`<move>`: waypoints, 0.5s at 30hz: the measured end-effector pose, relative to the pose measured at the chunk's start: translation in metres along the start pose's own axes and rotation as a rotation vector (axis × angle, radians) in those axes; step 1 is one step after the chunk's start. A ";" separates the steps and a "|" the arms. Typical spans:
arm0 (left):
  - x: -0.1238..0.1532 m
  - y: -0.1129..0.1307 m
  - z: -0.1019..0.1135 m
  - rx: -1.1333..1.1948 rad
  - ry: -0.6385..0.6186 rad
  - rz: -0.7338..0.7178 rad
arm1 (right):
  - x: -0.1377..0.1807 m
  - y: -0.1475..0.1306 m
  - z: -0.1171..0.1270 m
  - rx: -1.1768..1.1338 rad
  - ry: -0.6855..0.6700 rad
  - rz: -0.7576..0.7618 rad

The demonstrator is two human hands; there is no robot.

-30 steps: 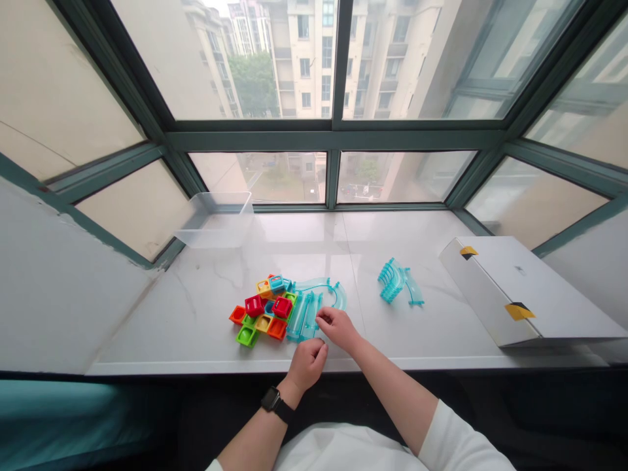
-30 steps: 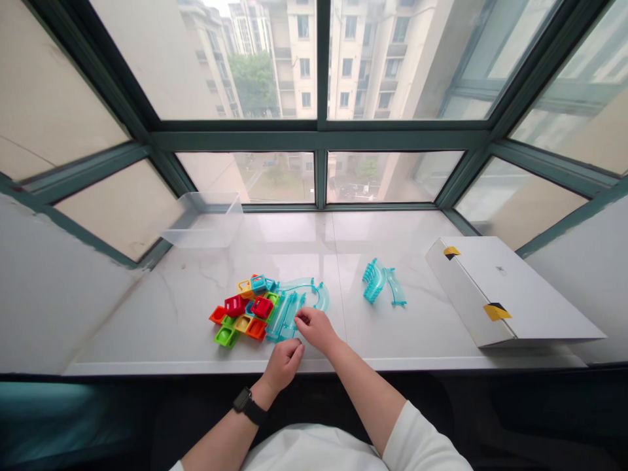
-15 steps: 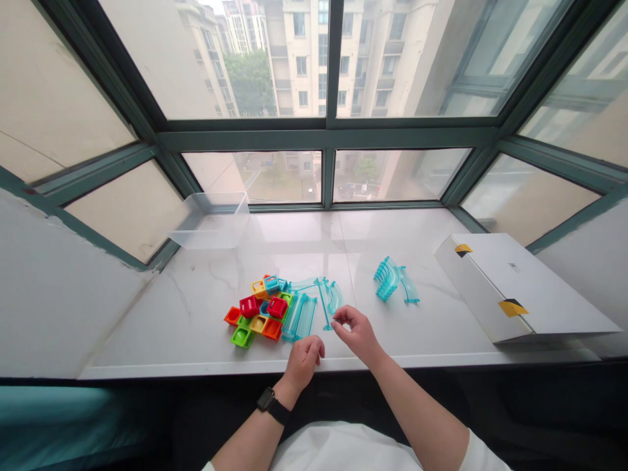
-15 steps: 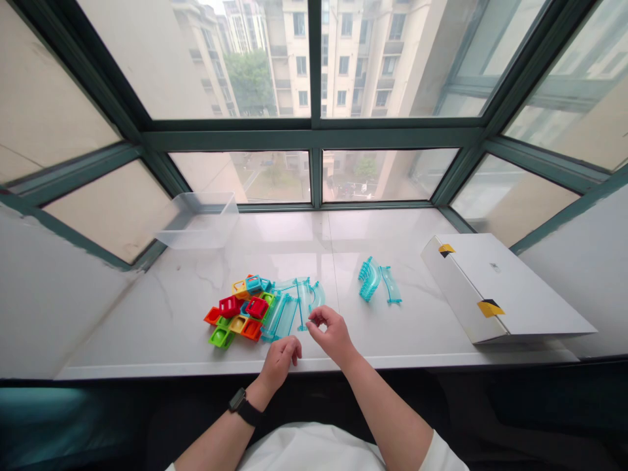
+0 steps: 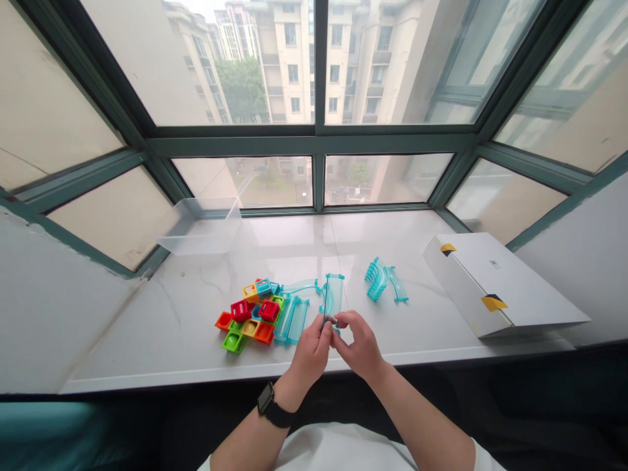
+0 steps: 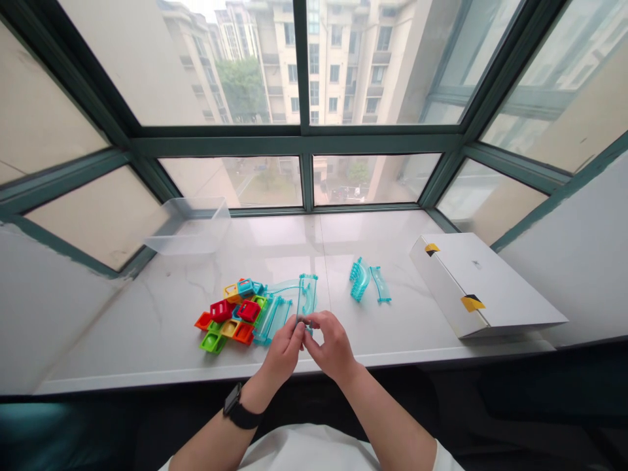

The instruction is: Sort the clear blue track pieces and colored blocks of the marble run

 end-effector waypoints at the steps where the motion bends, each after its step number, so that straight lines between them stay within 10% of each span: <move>1: 0.000 0.005 0.001 -0.011 0.006 -0.015 | 0.001 -0.002 0.001 -0.008 0.009 0.012; 15: 0.004 0.014 0.004 -0.142 0.085 -0.003 | -0.005 0.008 0.017 -0.309 0.094 -0.262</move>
Point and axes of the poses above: each hand's wrist, its own x-axis away from the middle knuckle, its own z-axis out of the back of the hand, y = z × x, the point moved 8 cm from there along -x, towards the middle knuckle, and after that the axes turned 3 degrees about -x, right-handed, at the moved point
